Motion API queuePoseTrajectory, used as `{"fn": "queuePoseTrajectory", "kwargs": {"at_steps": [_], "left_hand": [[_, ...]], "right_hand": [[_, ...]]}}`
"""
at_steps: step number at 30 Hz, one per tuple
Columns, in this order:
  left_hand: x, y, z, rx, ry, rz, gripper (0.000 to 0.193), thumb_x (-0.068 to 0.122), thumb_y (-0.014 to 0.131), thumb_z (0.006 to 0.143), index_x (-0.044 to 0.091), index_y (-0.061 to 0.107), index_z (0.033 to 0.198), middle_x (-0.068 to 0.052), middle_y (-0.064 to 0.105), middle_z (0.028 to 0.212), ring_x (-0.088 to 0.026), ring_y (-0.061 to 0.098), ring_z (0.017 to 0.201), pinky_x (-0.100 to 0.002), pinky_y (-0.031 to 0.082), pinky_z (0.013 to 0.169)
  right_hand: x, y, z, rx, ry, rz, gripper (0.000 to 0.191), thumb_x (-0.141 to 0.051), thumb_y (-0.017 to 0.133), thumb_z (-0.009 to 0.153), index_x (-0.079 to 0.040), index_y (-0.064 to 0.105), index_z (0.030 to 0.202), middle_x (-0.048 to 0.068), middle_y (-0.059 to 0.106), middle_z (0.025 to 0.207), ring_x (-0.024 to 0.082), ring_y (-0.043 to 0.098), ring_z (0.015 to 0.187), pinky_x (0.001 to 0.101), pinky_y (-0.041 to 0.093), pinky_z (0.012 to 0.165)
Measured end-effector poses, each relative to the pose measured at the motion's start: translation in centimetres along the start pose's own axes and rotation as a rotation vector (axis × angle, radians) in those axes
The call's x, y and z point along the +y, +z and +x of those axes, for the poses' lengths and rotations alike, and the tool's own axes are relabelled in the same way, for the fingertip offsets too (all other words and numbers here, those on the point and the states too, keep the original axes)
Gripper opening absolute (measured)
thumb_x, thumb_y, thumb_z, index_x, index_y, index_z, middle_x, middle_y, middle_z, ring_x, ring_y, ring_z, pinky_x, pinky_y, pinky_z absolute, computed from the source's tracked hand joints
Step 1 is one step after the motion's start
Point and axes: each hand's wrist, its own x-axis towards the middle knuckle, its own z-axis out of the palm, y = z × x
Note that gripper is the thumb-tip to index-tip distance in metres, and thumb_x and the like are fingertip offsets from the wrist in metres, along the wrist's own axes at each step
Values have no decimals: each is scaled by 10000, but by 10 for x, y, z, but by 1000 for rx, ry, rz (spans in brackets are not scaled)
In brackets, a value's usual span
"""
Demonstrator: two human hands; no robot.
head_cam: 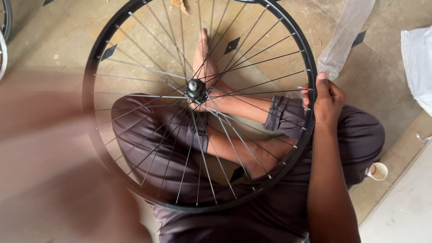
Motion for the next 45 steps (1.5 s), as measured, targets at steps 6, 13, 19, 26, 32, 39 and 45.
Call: {"fn": "queuePoseTrajectory", "kwargs": {"at_steps": [6, 13, 19, 26, 32, 39, 45], "left_hand": [[-55, 145, -50, -462, -245, -287, 320, -45, 602, 919, 37, 696, 1214, -137, 728, 1053, -259, 738, 839, -333, 587, 766], [-79, 165, -65, -1029, -789, -519, 216, 12, 596, 921, 13, 668, 1126, -109, 729, 992, -152, 675, 569, -334, 560, 529], [-73, 171, -74, -807, -254, -299, 185, 25, 628, 950, 38, 631, 1134, -131, 726, 1065, -309, 719, 973, -409, 563, 784], [-69, 155, -70, -750, -270, -252, 463, -48, 586, 813, 82, 621, 1255, -163, 659, 1193, -357, 701, 970, -421, 573, 780], [-70, 99, -72, -705, -209, -100, 278, 19, 694, 934, 89, 681, 1204, -85, 701, 1075, -332, 732, 884, -407, 583, 719], [-78, 83, -81, -784, -45, -135, 305, 26, 718, 832, 122, 742, 1120, -17, 731, 1135, -220, 754, 909, -349, 614, 740], [-83, 91, -82, -938, -25, -164, 262, 70, 735, 873, 122, 733, 1131, 19, 753, 1033, -202, 752, 909, -360, 583, 712]], "right_hand": [[14, -3, 2, -3, 42, 90, 460, -432, 662, 1040, 2, 655, 889, 89, 647, 737, 132, 553, 509, 279, 394, 437], [23, -7, 6, -28, 37, 136, 493, -425, 683, 1070, 23, 637, 870, 112, 644, 752, 150, 563, 528, 292, 413, 453], [24, -4, 10, -66, -24, 176, 514, -421, 707, 1091, 52, 640, 903, 129, 642, 786, 164, 566, 554, 303, 413, 475], [24, -8, 10, -77, -33, 176, 507, -431, 711, 1100, 49, 660, 943, 135, 649, 801, 166, 570, 568, 302, 414, 484], [25, -10, 12, -90, -12, 204, 489, -417, 732, 1110, 47, 664, 969, 141, 659, 821, 180, 583, 589, 311, 413, 489], [29, -14, 17, -95, 6, 170, 487, -431, 727, 1114, 43, 684, 1012, 141, 675, 843, 169, 588, 603, 296, 411, 497], [32, -18, 17, -76, 10, 125, 505, -440, 714, 1116, 45, 664, 983, 135, 679, 831, 166, 590, 595, 296, 426, 495]]}}
